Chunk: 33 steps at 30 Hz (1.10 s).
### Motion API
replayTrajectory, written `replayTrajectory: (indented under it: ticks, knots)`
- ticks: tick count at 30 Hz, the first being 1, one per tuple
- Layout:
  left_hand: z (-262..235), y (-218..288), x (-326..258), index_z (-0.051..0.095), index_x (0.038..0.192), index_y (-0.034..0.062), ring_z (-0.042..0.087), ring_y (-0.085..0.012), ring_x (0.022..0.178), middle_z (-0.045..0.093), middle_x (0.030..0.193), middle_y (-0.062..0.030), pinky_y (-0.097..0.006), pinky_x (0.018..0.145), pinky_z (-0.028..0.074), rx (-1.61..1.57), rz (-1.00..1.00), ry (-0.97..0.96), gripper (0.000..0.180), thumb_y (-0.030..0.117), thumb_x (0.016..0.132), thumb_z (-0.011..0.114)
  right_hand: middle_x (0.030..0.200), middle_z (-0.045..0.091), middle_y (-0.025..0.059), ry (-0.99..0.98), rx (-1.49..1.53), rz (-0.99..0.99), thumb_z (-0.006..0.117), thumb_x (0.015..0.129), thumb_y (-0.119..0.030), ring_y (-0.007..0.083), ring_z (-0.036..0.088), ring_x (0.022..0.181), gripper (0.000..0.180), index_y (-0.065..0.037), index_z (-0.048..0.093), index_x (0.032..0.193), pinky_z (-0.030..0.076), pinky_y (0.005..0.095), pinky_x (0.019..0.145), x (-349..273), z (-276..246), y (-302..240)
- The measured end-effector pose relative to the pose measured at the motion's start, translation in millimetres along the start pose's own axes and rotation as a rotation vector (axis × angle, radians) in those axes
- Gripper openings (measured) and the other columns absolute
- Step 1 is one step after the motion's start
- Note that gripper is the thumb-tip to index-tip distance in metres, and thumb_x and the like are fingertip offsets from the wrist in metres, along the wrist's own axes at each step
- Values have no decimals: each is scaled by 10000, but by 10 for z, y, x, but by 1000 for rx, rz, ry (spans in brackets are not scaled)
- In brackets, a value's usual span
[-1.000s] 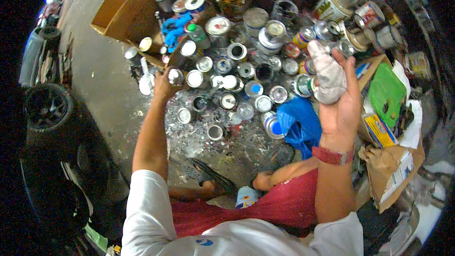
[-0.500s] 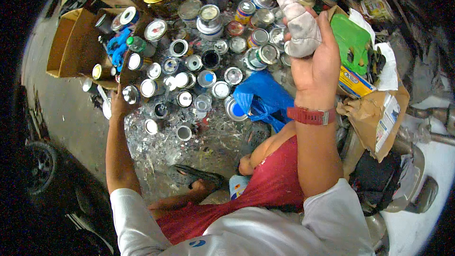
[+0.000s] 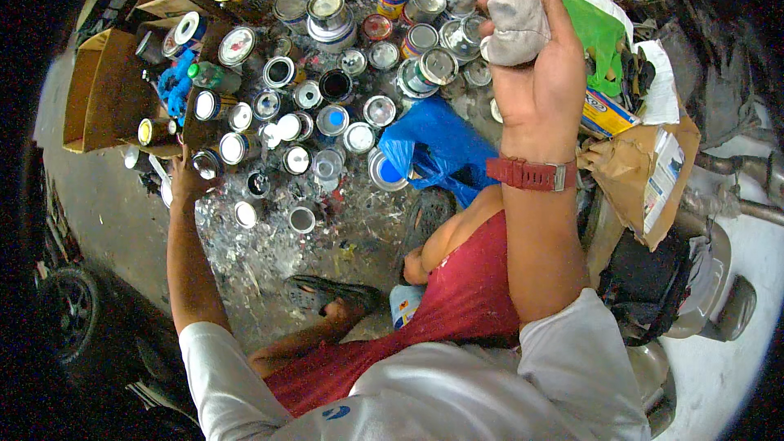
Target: The person sits on the floor surrounded by numerous paint cans and uses a white cloth to wipe the rims of the cans. They then pick up a can and stir the contents with the cloth. The person stands up and walks through a garage area containing several cars while continuing to stir the paint can.
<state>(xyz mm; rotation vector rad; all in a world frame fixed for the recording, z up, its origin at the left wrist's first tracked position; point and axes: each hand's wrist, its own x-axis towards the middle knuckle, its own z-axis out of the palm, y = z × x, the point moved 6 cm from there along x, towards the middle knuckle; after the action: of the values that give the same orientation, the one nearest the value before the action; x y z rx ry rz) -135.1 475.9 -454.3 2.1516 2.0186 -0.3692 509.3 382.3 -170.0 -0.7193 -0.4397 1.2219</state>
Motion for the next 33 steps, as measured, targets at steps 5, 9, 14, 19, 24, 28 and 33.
replayTrajectory:
  ticks: [5,9,14,19,24,28,33]
  knots:
    - [-125,152,-37,241,1723,105,583,-515,1367,504,1522,-360,-539,1112,550,-58,41,22,1509,409,512,1088,1290,733,221,-42,43,20,510,1175,-326,345,738,1096,436,46,622,1373,602,415,809,-3,-60,-33]
    - [-148,124,-76,336,1689,86,524,-521,1439,464,1582,-367,-541,1174,496,-186,7,11,1381,352,559,1084,1357,692,229,-47,-75,-12,487,1183,-317,317,713,1107,489,74,568,1466,591,405,849,28,-130,-57]
    - [-54,63,-162,484,1618,146,535,-503,1430,480,1588,-341,-531,1171,497,-163,55,121,1182,294,601,1067,1241,783,149,-5,-136,-39,541,1157,-253,219,774,1001,401,31,646,1421,646,327,741,14,225,136]
    - [-140,241,-215,529,1580,174,562,-497,1399,556,1502,-324,-536,1150,509,-200,69,126,1109,244,607,1055,1243,799,139,66,-155,-72,465,1185,-316,212,783,950,454,25,665,1410,636,307,705,-10,328,124]
    - [-263,331,-328,567,1528,172,601,-474,1354,591,1490,-244,-535,1103,535,-199,114,223,992,277,659,1031,1191,804,122,63,-160,-64,475,1182,-318,214,777,946,447,21,673,1395,619,314,713,5,249,167]
    - [-240,246,-322,577,1527,176,596,-436,1386,572,1530,-228,-508,1127,534,-204,155,173,1052,245,595,1058,1195,792,113,120,-278,-119,495,1175,-317,197,753,958,435,13,674,1396,612,309,702,-30,295,177]
    - [-367,401,-385,559,1520,159,597,-453,1356,616,1459,-215,-518,1103,537,-174,146,129,1133,142,503,1058,1227,788,118,99,-273,-122,479,1177,-325,197,756,947,439,3,686,1383,610,309,696,-6,292,215]
